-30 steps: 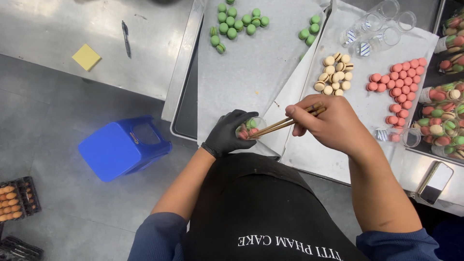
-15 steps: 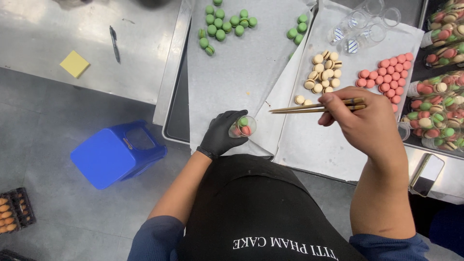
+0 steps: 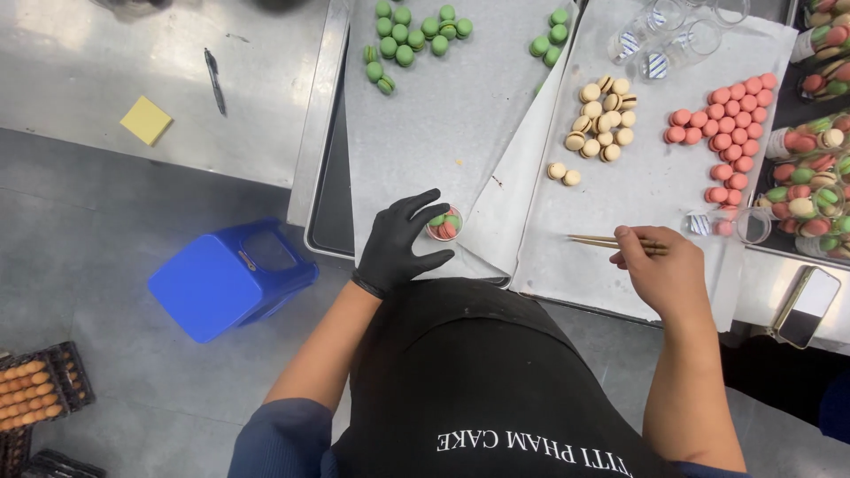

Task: Assembling different colored macarons into plastic cups using chopsticks.

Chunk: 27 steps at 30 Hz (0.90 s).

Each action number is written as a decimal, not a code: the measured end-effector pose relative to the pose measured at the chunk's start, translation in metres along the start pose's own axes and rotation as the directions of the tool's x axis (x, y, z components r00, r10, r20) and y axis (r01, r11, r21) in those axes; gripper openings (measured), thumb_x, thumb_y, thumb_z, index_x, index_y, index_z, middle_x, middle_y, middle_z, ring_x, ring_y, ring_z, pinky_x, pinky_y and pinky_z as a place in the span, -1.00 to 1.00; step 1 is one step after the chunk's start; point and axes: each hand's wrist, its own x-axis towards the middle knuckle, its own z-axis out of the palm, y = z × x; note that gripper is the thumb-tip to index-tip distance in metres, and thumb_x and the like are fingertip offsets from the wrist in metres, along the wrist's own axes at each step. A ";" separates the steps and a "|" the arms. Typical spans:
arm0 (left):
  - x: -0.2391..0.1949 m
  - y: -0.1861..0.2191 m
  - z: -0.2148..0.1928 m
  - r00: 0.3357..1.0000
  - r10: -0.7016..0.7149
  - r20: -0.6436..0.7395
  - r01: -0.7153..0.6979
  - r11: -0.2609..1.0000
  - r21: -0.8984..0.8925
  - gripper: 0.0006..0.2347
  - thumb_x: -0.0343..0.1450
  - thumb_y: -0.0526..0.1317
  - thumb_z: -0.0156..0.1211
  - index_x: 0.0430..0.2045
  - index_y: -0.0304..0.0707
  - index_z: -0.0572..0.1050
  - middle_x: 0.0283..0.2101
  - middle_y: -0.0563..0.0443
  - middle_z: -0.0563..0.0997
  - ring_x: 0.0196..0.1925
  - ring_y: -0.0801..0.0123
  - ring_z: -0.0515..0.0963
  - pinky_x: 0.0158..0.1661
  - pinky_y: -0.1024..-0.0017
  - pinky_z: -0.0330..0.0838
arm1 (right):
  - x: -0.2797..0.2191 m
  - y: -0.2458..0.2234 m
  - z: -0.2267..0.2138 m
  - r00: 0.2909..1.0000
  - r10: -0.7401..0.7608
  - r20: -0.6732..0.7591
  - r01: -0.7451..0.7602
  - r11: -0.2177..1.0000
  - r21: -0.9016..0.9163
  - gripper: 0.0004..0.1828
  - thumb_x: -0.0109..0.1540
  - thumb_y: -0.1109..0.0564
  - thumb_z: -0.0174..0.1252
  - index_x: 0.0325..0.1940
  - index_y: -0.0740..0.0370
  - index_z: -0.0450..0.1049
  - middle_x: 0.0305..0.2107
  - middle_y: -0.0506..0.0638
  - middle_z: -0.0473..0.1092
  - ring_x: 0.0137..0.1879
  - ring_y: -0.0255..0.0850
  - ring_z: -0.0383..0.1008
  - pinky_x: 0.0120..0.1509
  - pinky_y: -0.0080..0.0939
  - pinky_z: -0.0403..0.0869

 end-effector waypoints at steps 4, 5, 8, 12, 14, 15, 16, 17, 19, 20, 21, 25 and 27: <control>0.011 0.003 -0.006 0.977 -0.002 0.211 -0.041 0.979 0.201 -0.46 0.22 0.01 0.48 0.10 -0.05 0.52 0.39 -0.01 0.36 0.36 0.06 0.37 0.21 0.12 0.31 | -0.005 0.001 -0.001 1.000 0.011 -0.016 -0.011 1.000 0.005 -0.68 0.38 0.03 0.18 -0.09 0.39 0.59 -0.43 0.09 0.57 -0.29 -0.24 0.61 -0.16 -0.30 0.53; 0.014 0.005 -0.005 0.960 -0.026 0.280 -0.054 0.960 0.274 -0.46 0.20 0.03 0.48 0.07 -0.05 0.53 0.41 -0.03 0.31 0.36 0.00 0.34 0.18 0.11 0.30 | -0.007 -0.002 -0.002 0.999 0.007 -0.031 -0.007 1.000 -0.001 -0.68 0.38 0.02 0.18 -0.09 0.39 0.58 -0.43 0.09 0.57 -0.29 -0.25 0.61 -0.17 -0.31 0.52; 0.024 0.012 -0.001 0.927 -0.069 0.370 -0.085 0.920 0.383 -0.43 0.18 0.06 0.48 0.06 -0.10 0.51 0.43 -0.08 0.24 0.37 -0.08 0.29 0.13 0.10 0.30 | -0.011 -0.009 -0.002 0.998 -0.017 -0.068 0.017 1.000 -0.010 -0.68 0.39 0.03 0.19 -0.09 0.39 0.58 -0.44 0.08 0.57 -0.30 -0.26 0.60 -0.18 -0.32 0.50; 0.037 0.022 0.004 0.897 -0.133 0.421 -0.108 0.858 0.501 -0.40 0.18 0.06 0.47 0.06 -0.21 0.49 0.43 -0.15 0.21 0.37 -0.09 0.28 0.10 0.13 0.31 | -0.015 -0.011 0.000 0.993 -0.055 -0.106 0.056 0.998 0.006 -0.70 0.38 0.03 0.21 -0.11 0.39 0.58 -0.44 0.07 0.56 -0.32 -0.28 0.59 -0.20 -0.34 0.48; 0.038 0.019 0.007 0.893 -0.133 0.429 -0.127 0.841 0.526 -0.43 0.19 0.05 0.47 0.02 -0.25 0.50 0.42 -0.16 0.23 0.34 -0.06 0.31 0.08 0.15 0.33 | -0.017 -0.010 0.002 0.992 -0.073 -0.106 0.074 0.997 0.005 -0.70 0.37 0.04 0.21 -0.13 0.39 0.59 -0.44 0.07 0.56 -0.32 -0.28 0.59 -0.21 -0.34 0.47; 0.039 0.017 0.008 0.890 -0.136 0.434 -0.143 0.823 0.550 -0.45 0.20 0.03 0.46 -0.01 -0.29 0.51 0.41 -0.16 0.26 0.32 -0.02 0.35 0.06 0.17 0.35 | -0.018 -0.010 0.003 0.990 -0.093 -0.103 0.094 0.996 0.002 -0.71 0.37 0.05 0.22 -0.14 0.39 0.60 -0.43 0.06 0.56 -0.32 -0.28 0.59 -0.22 -0.33 0.47; 0.039 0.013 0.010 0.889 -0.136 0.437 -0.144 0.823 0.550 -0.45 0.20 0.03 0.46 -0.01 -0.29 0.51 0.41 -0.16 0.26 0.32 -0.02 0.35 0.06 0.17 0.35 | -0.019 -0.010 0.003 0.990 -0.091 -0.103 0.092 0.996 0.003 -0.71 0.37 0.05 0.22 -0.14 0.39 0.60 -0.43 0.06 0.56 -0.32 -0.28 0.59 -0.22 -0.33 0.47; 0.038 0.009 0.013 0.896 -0.104 0.433 -0.172 0.816 0.552 -0.49 0.21 0.02 0.46 -0.05 -0.31 0.53 0.39 -0.16 0.29 0.28 0.00 0.39 0.04 0.19 0.37 | -0.020 -0.009 0.003 0.991 -0.090 -0.100 0.090 0.996 -0.003 -0.72 0.37 0.05 0.22 -0.15 0.38 0.60 -0.42 0.05 0.56 -0.32 -0.28 0.58 -0.23 -0.32 0.47; 0.039 0.004 0.013 0.899 -0.072 0.431 -0.202 0.806 0.556 -0.52 0.22 0.00 0.45 -0.08 -0.32 0.54 0.38 -0.17 0.33 0.24 0.03 0.43 0.02 0.22 0.39 | -0.021 -0.007 0.005 0.992 -0.087 -0.097 0.087 0.996 -0.007 -0.72 0.36 0.06 0.22 -0.15 0.38 0.61 -0.42 0.05 0.56 -0.32 -0.28 0.58 -0.24 -0.32 0.46; 0.040 0.004 0.012 0.899 -0.056 0.434 -0.215 0.807 0.549 -0.51 0.23 0.00 0.45 -0.08 -0.35 0.54 0.35 -0.17 0.37 0.21 0.04 0.45 0.01 0.23 0.40 | -0.022 -0.006 0.005 0.992 -0.084 -0.098 0.084 0.996 -0.004 -0.72 0.36 0.06 0.22 -0.15 0.38 0.61 -0.41 0.05 0.56 -0.32 -0.28 0.58 -0.24 -0.32 0.46; 0.041 0.003 0.010 0.899 -0.039 0.437 -0.228 0.809 0.542 -0.51 0.23 -0.01 0.45 -0.07 -0.38 0.54 0.33 -0.18 0.40 0.18 0.06 0.47 -0.01 0.25 0.41 | -0.023 -0.005 0.006 0.992 -0.081 -0.099 0.081 0.997 -0.002 -0.73 0.37 0.06 0.22 -0.14 0.38 0.61 -0.41 0.05 0.56 -0.32 -0.28 0.58 -0.24 -0.31 0.46; 0.044 0.004 0.008 0.883 -0.034 0.468 -0.246 0.816 0.524 -0.51 0.25 0.02 0.44 -0.11 -0.41 0.55 0.30 -0.19 0.42 0.18 0.07 0.48 -0.01 0.24 0.41 | -0.025 -0.001 0.008 0.990 -0.084 -0.117 0.082 0.996 -0.022 -0.73 0.37 0.07 0.22 -0.14 0.38 0.62 -0.40 0.06 0.56 -0.31 -0.27 0.58 -0.23 -0.31 0.46; 0.045 0.005 0.007 0.885 0.006 0.466 -0.274 0.816 0.509 -0.52 0.23 0.06 0.44 -0.19 -0.41 0.57 0.30 -0.19 0.42 0.22 0.02 0.45 -0.01 0.22 0.39 | -0.026 0.000 0.009 0.988 -0.092 -0.121 0.093 0.996 0.003 -0.74 0.37 0.07 0.22 -0.14 0.37 0.62 -0.37 0.06 0.55 -0.31 -0.26 0.58 -0.23 -0.30 0.46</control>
